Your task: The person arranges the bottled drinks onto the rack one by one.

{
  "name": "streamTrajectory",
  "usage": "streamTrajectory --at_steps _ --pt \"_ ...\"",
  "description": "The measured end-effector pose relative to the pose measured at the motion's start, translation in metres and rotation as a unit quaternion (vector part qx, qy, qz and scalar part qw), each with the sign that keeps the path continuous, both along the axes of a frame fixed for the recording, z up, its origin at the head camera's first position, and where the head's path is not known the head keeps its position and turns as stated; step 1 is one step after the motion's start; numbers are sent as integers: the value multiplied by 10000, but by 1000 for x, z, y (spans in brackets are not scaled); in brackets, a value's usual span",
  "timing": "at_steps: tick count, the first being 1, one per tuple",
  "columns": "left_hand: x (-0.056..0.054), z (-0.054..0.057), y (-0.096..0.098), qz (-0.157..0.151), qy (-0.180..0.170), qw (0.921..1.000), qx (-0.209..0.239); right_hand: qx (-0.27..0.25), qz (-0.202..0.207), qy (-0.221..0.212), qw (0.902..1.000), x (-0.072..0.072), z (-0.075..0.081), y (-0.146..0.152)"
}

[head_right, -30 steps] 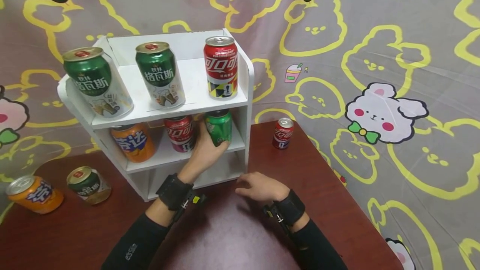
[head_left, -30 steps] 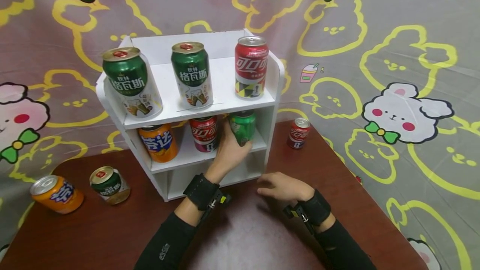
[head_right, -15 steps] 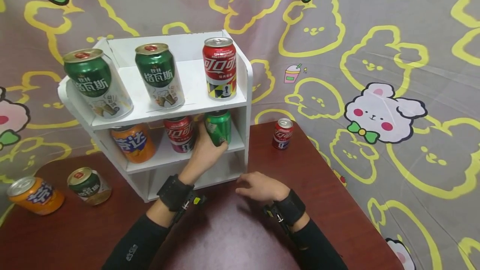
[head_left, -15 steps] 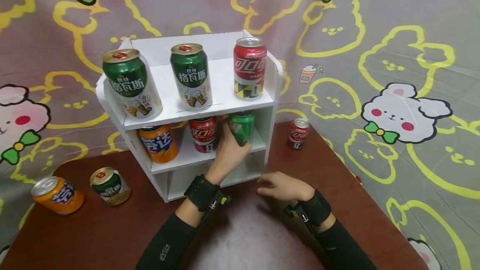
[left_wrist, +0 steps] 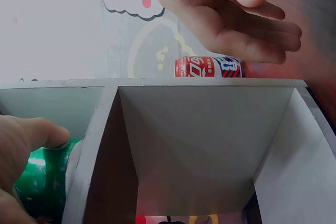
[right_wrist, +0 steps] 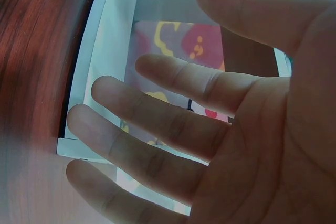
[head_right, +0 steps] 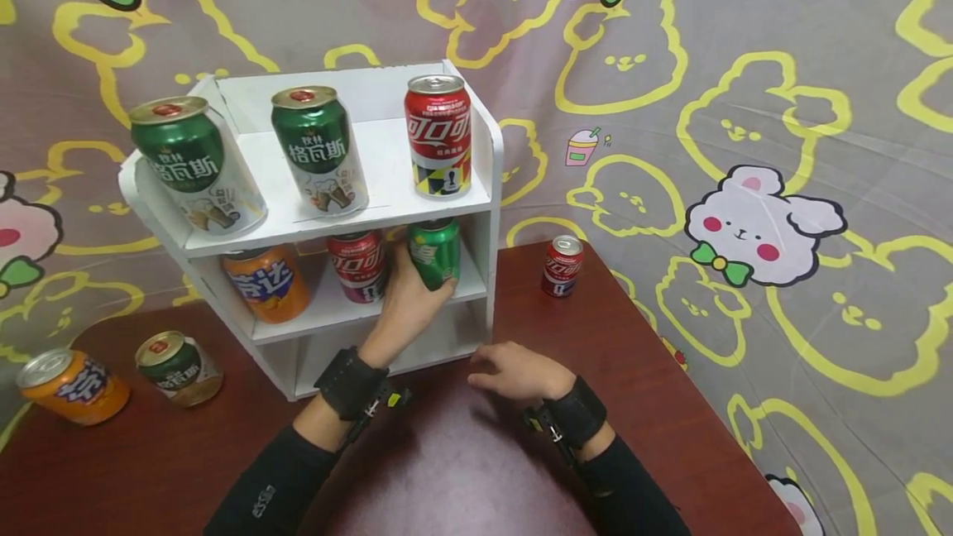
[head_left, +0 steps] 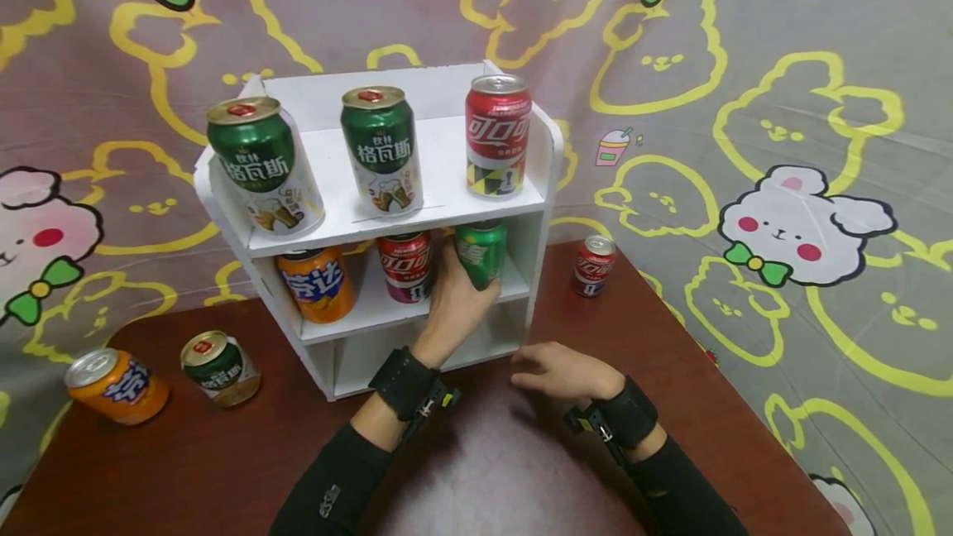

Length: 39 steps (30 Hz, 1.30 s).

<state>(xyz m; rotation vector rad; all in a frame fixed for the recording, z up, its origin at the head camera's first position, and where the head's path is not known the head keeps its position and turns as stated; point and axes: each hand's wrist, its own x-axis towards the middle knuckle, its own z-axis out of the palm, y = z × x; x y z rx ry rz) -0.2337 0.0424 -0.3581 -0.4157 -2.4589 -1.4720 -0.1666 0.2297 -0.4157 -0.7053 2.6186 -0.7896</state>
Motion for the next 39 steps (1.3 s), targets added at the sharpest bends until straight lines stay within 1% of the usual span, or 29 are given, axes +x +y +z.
streamTrajectory --at_steps 8,13,15,16,20,23,28,35,39 --pt "0 -4 0 47 125 9999 -4 4 -22 -11 10000 1 1 0" --pt "-1 -5 1 108 223 9996 -96 9 -21 -20 10000 0 2 0" --pt "-1 -5 0 80 239 9996 -113 24 -15 -9 10000 0 1 0" --pt "-2 -5 0 46 214 9997 -99 33 -11 -6 10000 0 1 0" --pt "-4 -2 -1 -252 115 9996 105 19 5 18 10000 0 0 0" --pt "-6 0 -1 -424 -21 9989 195 -4 13 21 10000 0 0 1" --pt "-7 0 -1 -471 -200 9986 137 -3 2 -8 10000 0 -1 0" --pt "-7 -1 -2 -400 -95 9991 134 2 -23 -35 10000 1 -1 0" --pt "-8 -2 -2 -364 -103 9992 152 -13 5 6 10000 1 0 0"
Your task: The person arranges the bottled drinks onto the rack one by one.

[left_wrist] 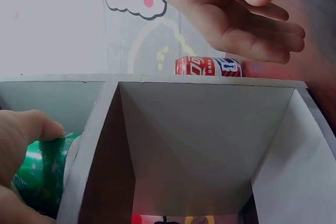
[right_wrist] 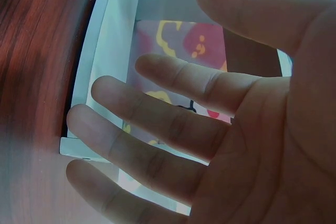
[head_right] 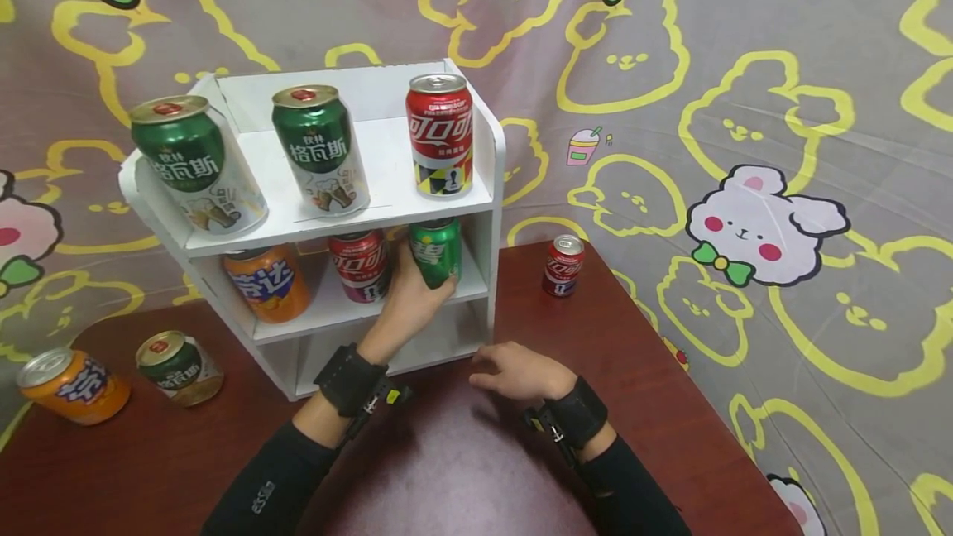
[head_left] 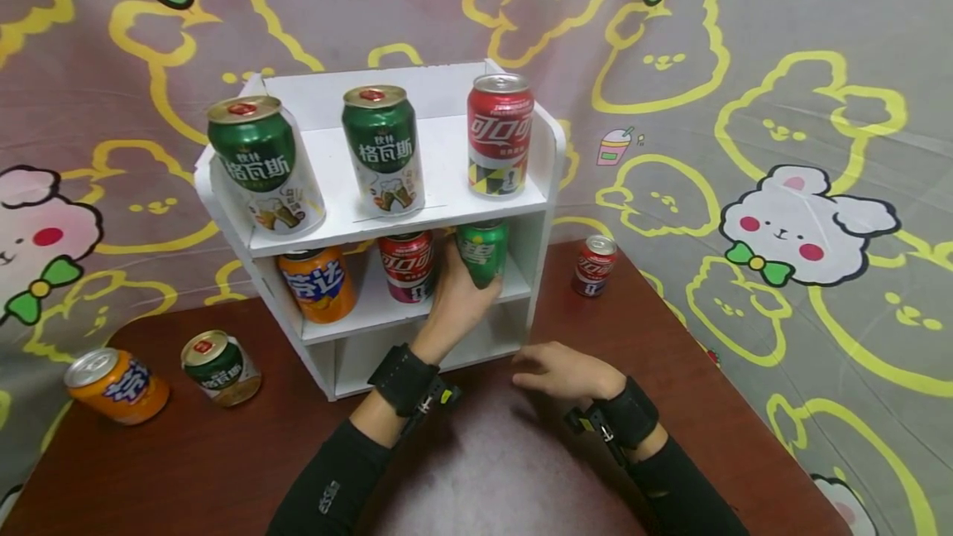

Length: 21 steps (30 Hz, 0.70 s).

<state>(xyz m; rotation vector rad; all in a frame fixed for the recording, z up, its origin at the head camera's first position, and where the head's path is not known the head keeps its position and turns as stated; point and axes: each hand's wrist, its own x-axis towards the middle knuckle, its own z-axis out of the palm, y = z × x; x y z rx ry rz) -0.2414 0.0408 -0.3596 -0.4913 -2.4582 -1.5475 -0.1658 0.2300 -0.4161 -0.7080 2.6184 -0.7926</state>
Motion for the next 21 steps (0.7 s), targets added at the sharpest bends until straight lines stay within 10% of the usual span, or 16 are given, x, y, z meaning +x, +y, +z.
streamTrajectory --at_steps 21 --pt "3 -4 3 262 329 9991 -26 8 69 68 10000 -2 -2 0"
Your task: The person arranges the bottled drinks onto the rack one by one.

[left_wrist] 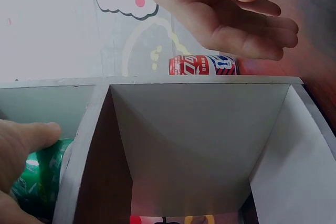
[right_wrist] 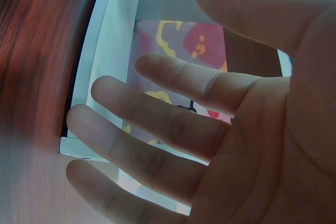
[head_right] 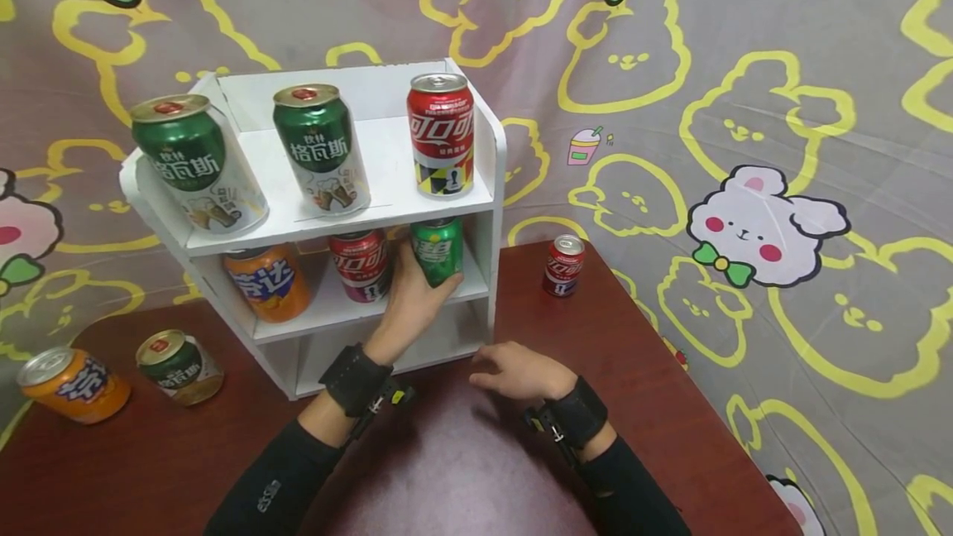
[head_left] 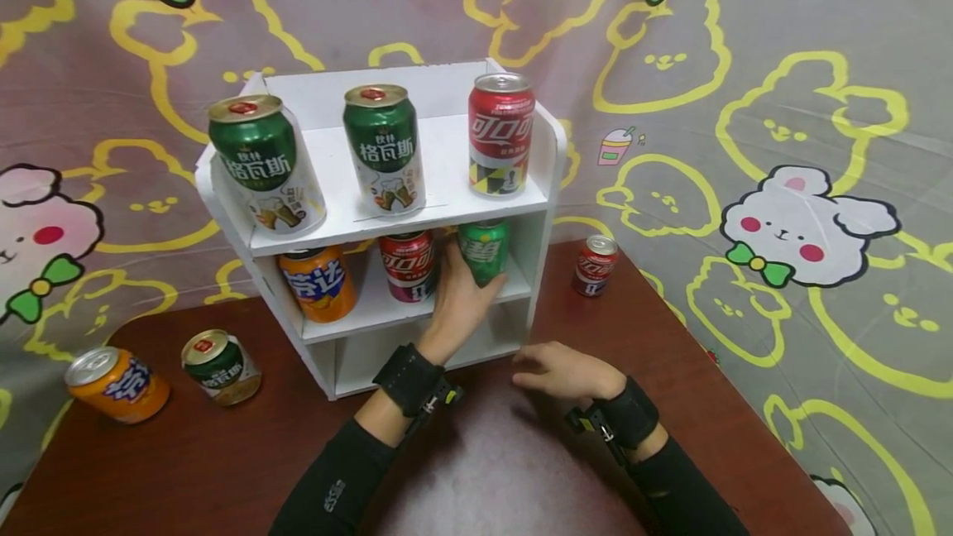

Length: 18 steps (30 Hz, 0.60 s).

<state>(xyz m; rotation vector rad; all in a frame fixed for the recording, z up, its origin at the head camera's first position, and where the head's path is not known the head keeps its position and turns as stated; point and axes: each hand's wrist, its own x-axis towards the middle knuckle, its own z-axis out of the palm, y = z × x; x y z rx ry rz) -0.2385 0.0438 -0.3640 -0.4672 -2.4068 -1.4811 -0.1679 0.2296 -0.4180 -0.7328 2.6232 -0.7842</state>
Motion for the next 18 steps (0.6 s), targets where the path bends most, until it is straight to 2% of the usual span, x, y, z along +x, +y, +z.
streamTrajectory --at_steps 9,18 --pt "-3 5 -2 -390 -16 9992 18 -16 -71 -104 9999 0 1 1" --pt "-3 5 -2 -266 -211 9994 -94 -8 -68 -95 9999 0 1 0"
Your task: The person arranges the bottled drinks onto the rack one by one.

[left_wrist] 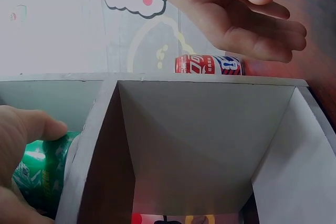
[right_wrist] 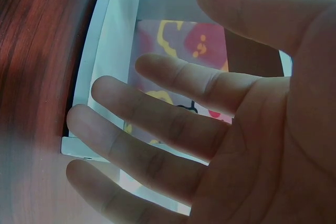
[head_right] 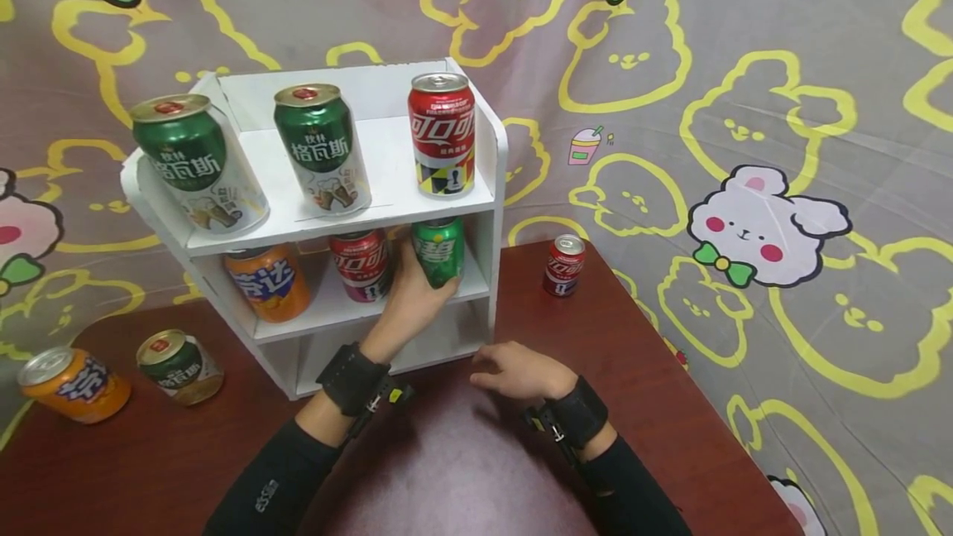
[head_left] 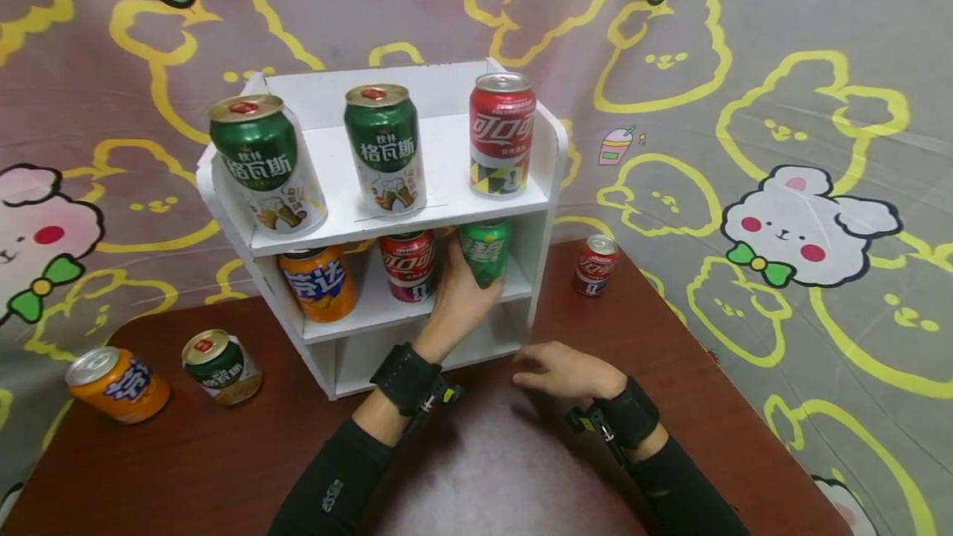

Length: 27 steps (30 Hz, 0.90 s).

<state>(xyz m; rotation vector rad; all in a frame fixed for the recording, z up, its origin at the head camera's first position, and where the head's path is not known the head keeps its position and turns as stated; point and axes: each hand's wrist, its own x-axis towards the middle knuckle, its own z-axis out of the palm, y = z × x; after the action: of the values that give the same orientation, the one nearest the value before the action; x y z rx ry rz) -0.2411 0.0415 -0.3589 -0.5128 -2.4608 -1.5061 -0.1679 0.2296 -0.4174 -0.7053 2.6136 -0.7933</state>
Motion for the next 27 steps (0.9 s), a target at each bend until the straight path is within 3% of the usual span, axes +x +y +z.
streamTrajectory --at_steps 8,15,20,27 --pt "1 1 0 21 -25 10000 11 -19 -17 -10 10000 0 1 0" --pt "2 0 -2 -136 83 9998 112 -11 15 71 10000 1 1 0" --pt "7 -1 -4 -186 203 9994 204 -4 31 93 10000 2 0 0" --pt "18 0 -7 -164 83 9997 152 -43 27 54 10000 3 2 0"
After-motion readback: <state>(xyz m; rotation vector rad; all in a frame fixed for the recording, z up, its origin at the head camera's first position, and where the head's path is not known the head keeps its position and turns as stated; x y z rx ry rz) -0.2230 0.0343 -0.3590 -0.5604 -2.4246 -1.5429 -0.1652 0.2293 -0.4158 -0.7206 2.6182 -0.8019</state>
